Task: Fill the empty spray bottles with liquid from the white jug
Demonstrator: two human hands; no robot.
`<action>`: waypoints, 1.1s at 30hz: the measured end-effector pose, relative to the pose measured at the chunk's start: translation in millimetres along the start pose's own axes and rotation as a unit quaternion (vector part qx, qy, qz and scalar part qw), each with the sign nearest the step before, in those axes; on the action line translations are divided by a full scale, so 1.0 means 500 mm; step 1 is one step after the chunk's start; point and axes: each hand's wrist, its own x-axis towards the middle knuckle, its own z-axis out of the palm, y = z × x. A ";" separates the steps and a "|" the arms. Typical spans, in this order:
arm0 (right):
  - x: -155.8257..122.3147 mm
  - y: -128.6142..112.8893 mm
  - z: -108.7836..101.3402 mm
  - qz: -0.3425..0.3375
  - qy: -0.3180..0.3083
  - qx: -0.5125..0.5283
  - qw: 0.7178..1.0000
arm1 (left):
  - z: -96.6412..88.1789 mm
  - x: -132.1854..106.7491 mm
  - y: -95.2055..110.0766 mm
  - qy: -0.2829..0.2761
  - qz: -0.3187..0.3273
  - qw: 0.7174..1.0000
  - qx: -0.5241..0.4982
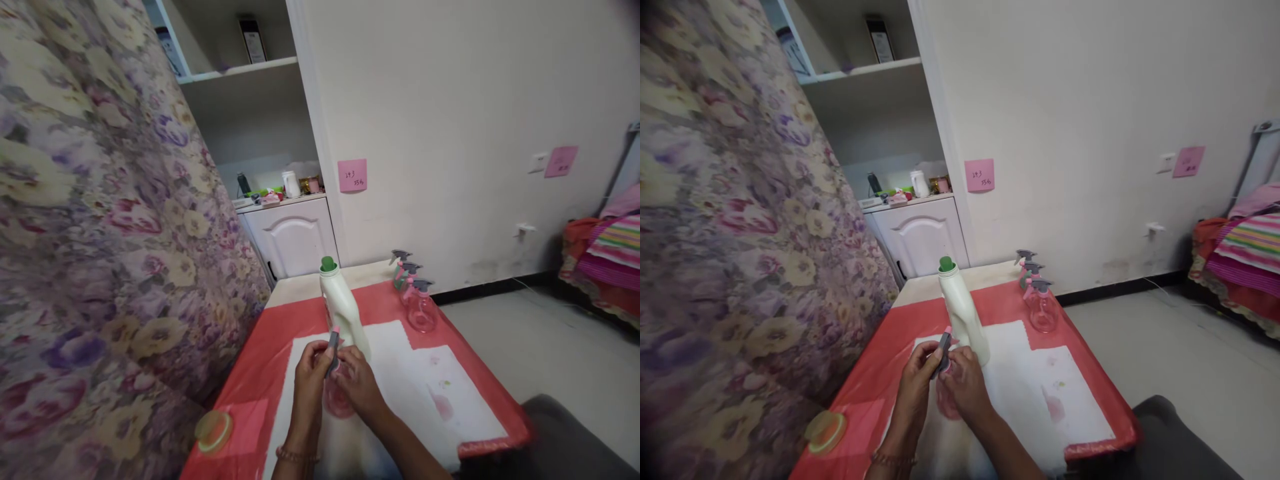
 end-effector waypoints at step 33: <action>-0.002 0.015 0.018 -0.007 0.036 0.032 0.999 | 0.004 -0.005 -0.007 0.019 -0.006 0.999 -0.030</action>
